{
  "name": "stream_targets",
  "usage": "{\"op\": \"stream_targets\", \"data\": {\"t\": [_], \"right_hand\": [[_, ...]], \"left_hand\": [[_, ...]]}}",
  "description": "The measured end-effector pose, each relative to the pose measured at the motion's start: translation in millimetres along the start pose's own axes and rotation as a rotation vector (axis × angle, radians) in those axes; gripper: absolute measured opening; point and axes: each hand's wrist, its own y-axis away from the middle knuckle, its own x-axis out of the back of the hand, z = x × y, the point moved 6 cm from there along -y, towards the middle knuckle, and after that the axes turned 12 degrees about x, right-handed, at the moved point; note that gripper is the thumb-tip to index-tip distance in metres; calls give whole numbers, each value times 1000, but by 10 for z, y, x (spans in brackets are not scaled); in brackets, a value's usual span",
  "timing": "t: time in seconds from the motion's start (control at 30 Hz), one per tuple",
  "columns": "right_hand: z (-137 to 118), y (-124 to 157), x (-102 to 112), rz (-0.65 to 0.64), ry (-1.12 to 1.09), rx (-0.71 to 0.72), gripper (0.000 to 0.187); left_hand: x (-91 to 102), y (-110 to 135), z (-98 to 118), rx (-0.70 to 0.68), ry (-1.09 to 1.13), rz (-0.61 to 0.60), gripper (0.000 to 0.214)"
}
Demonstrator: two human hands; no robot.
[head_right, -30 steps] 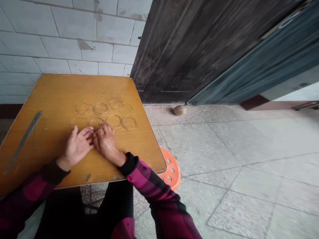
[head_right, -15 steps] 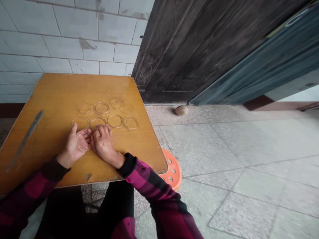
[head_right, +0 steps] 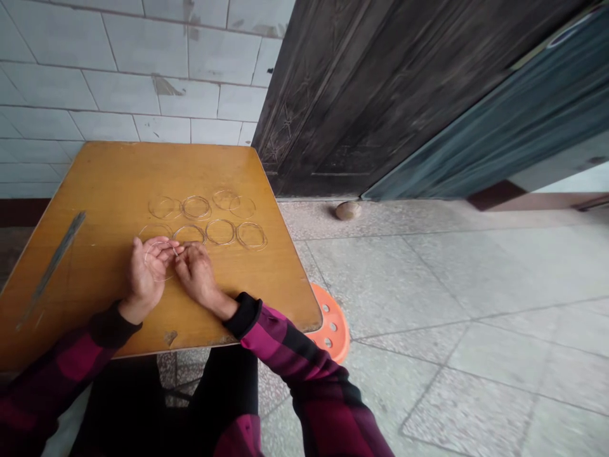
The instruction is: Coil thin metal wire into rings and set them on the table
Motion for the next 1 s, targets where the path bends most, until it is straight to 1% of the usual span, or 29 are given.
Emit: {"op": "stream_targets", "data": {"t": [0.2,0.37,0.5,0.7,0.9,1.0], "right_hand": [[15,16,-32,-36,-1,-31,17],[71,25,-25,-77,-44,-97,26],[98,22,20,-140,-61,-143,24],[84,-6,82,-191,-107,-202,24],[87,-14,102,-185,-162,-223,24],[116,-27,176,-139,-211,-239,22]], "left_hand": [[19,-56,37,23,-9,19,57],[6,-55,53,89,-16,5,55],[0,-54,50,124,-16,-24,54],[-11,-49,43,118,-32,-83,52],[-15,-47,61,120,-38,-130,51],[-5,-60,72,186,-6,-145,50]]}}
